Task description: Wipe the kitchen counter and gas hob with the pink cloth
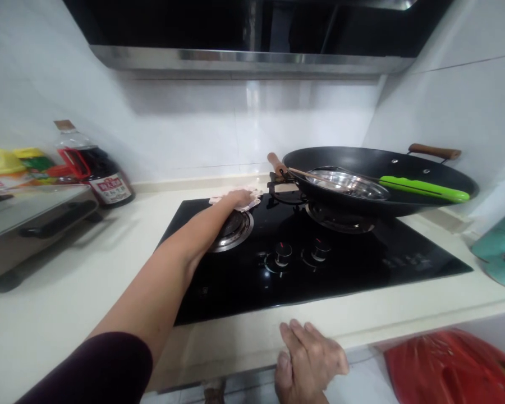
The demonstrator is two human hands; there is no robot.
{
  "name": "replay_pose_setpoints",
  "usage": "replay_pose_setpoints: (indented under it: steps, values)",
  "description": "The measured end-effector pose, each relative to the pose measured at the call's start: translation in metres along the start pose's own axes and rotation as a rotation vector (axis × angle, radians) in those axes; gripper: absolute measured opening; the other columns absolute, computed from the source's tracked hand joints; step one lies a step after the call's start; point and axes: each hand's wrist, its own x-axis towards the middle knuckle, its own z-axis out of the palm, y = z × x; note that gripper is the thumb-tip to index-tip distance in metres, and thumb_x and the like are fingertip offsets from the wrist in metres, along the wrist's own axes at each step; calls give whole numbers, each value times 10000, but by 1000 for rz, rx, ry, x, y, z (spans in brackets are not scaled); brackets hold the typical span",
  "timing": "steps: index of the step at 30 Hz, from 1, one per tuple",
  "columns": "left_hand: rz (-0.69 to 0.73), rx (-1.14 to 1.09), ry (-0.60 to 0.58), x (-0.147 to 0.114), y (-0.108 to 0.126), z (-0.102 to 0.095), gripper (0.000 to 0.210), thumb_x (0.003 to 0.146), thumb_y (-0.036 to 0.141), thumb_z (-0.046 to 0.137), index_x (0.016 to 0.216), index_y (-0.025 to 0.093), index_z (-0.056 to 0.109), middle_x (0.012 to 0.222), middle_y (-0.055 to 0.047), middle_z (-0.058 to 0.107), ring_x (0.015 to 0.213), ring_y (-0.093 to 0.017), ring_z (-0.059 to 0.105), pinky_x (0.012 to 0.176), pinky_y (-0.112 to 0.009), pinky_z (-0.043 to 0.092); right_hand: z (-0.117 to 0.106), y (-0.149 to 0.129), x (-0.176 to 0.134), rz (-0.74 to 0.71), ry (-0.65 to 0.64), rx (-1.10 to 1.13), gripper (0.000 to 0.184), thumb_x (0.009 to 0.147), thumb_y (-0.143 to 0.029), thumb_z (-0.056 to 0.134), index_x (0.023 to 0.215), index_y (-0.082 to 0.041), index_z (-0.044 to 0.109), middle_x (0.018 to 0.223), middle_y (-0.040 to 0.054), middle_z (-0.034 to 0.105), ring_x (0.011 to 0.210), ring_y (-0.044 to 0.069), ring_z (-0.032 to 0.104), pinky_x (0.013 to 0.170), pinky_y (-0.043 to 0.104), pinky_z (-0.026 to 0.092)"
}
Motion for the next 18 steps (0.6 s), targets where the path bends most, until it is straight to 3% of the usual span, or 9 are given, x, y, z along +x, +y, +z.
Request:
replay_pose_setpoints:
  steps: [4, 9, 13, 18]
  values:
    - [30, 80, -61, -17, 43, 1, 575, 1039, 486, 383, 1504, 213, 582, 1553, -170, 566, 1380, -367, 565, 1138, -537, 432, 2, -10, 15, -24, 88, 48, 311, 1023, -337, 482, 1194, -235, 720, 1056, 66, 744, 990, 255, 676, 880, 432, 462]
    - [167, 125, -40, -65, 84, 3, 575, 1077, 484, 319, 1566, 255, 517, 1612, -138, 508, 1415, -360, 529, 1159, -527, 396, 2, -19, 28, 22, 124, 33, 288, 1041, -284, 444, 1080, -210, 719, 1016, 75, 735, 1000, 253, 666, 879, 435, 427]
    - [239, 160, -10, -108, 99, 2, 542, 1086, 473, 331, 1568, 309, 514, 1713, -80, 362, 1455, -347, 489, 1177, -521, 372, 4, -14, 26, -19, 123, 21, 299, 1037, -313, 440, 1101, -220, 716, 1026, 69, 740, 999, 251, 665, 891, 436, 384]
    - [306, 220, 64, -163, 103, 3, 527, 1098, 456, 329, 1516, 251, 577, 1569, -121, 563, 1352, -322, 593, 1142, -495, 405, 6, -9, 24, -12, 109, 23, 280, 1005, -312, 466, 1107, -234, 715, 1047, 61, 748, 999, 246, 662, 913, 436, 339]
